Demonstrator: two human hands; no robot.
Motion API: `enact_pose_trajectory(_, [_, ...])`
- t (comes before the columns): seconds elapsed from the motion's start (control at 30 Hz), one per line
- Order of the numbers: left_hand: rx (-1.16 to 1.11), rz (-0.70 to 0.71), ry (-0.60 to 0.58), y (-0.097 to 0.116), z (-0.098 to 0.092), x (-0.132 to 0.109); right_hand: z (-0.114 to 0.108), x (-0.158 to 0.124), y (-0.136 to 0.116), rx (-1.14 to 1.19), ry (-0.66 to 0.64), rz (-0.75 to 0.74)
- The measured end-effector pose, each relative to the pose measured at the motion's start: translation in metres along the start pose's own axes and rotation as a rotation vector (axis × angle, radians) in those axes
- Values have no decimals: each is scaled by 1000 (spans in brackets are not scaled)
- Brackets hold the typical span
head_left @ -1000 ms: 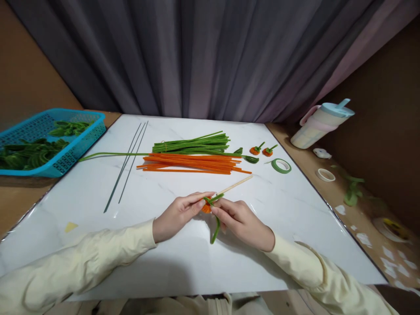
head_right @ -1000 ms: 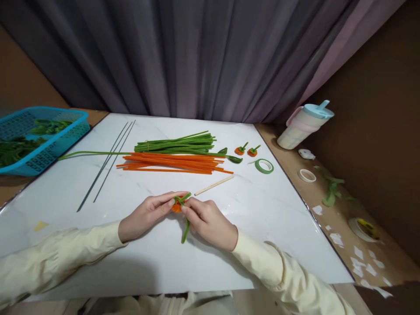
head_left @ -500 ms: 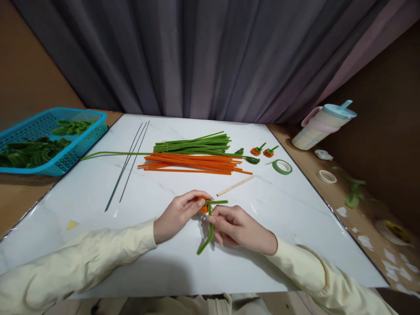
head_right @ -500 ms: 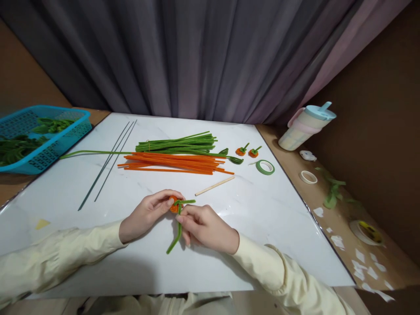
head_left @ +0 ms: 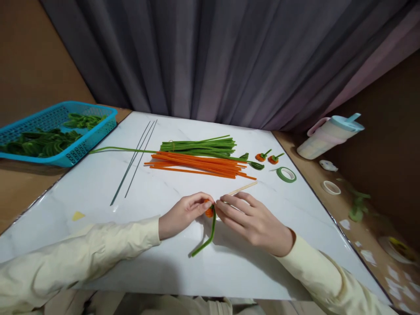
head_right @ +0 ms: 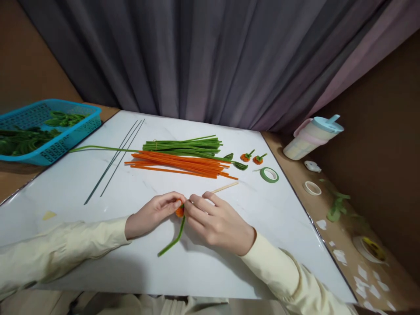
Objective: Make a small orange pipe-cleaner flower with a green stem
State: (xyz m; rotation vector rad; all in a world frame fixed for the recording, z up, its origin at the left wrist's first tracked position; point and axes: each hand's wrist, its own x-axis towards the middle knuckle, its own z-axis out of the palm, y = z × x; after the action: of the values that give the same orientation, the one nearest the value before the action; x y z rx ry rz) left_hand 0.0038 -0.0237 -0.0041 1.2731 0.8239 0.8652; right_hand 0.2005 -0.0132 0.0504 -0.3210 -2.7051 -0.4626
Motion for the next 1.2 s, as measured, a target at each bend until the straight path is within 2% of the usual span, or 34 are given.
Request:
enact_pose_trajectory(0.1, [-37, 10, 5, 0, 0, 0, 9, 7, -2, 22, 1, -37])
enact_pose_trajectory(0.2, [-56, 17, 14, 1, -1, 0, 15, 8, -3, 81, 18, -8])
enact_pose_trajectory(0.4, [-63, -3, -41, 1, -2, 0, 23, 4, -3, 426, 12, 326])
enact_pose_trajectory(0.63, [-126, -47, -74, -5, 0, 0, 22, 9, -2, 727, -64, 505])
enact_pose_trajectory(0.8, [-172, -95, -99, 0, 1, -2, 21, 9, 0, 818, -40, 505])
enact_pose_trajectory(0.93, [-165, -115, -110, 4, 2, -2, 20, 7, 4, 843, -90, 460])
enact_pose_trajectory(1.1, [-97, -117, -127, 3, 0, 0, 20, 6, 1, 708, -87, 364])
enact_pose_trajectory(1.2, [-58, -126, -87, 2, -1, 0, 22, 6, -2, 638, -43, 383])
